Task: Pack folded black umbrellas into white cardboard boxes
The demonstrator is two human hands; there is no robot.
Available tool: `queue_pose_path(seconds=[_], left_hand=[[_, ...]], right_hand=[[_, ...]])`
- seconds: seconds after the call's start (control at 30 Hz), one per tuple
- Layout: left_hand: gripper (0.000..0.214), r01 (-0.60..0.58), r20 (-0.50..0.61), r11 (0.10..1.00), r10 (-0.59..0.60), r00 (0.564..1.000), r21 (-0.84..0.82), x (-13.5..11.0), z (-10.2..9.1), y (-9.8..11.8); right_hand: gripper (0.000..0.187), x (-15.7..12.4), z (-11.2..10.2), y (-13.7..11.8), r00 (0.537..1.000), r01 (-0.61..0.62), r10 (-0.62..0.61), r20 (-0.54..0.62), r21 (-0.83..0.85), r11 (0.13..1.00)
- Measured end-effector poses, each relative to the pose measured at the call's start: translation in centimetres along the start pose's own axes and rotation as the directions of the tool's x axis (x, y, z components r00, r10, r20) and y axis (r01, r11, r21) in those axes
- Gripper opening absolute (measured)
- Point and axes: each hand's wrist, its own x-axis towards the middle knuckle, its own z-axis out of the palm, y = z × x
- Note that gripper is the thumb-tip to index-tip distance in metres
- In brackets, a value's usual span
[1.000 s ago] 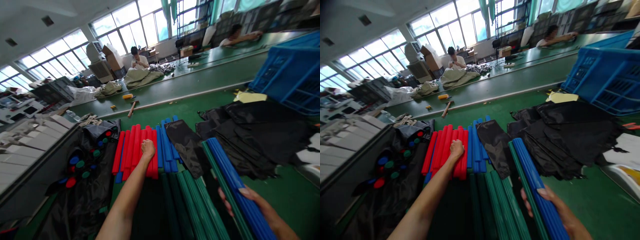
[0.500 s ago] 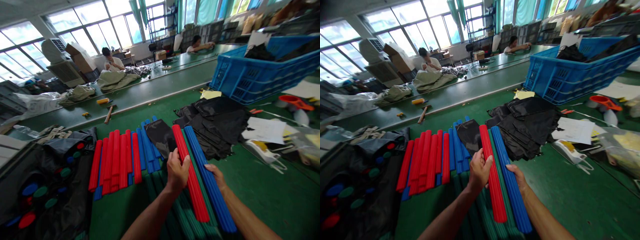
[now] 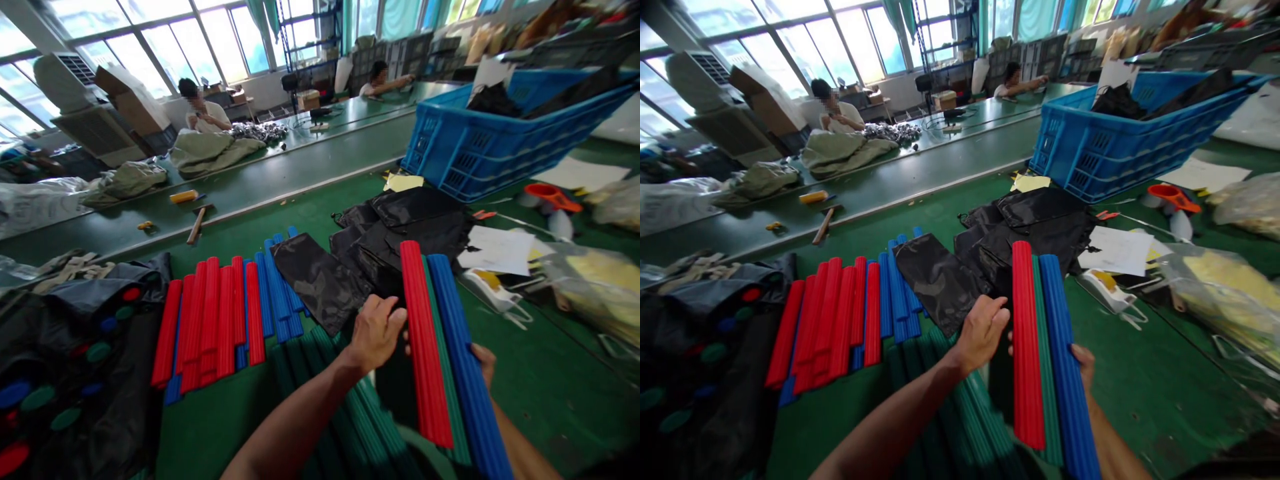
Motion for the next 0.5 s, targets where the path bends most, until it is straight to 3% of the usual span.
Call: queue_pose_path(seconds=[0.1,0.2,0.37,0.5], left_hand=[[0.042,0.162,-0.001,0.950,-0.168,0.986,0.266,-0.3,0.0,-4.2],[0.037,0.260,0.039,0.839,-0.316,0.948,0.478,-0.9,-0.1,-8.0],[0.019,0.311,0.059,0.843,-0.372,0.926,0.438,-1.4,-0.3,-10.3],[0.020,0.399,0.037,0.854,-0.435,0.900,0.334,-0.6,-1.1,-10.9]], right_hand=[[0.074,-0.8,-0.2,-1.0,0.982,-0.087,0.082,0.171,0.023,0.996],[0.078,-1.6,-1.0,-1.5,0.969,-0.132,0.131,0.208,-0.011,0.991],[0.080,-2.4,-2.3,-0.9,0.939,-0.271,0.297,0.175,-0.161,0.949],[0.089,-2.4,-1.5,0.7,0.819,-0.415,0.484,0.309,-0.264,0.871]])
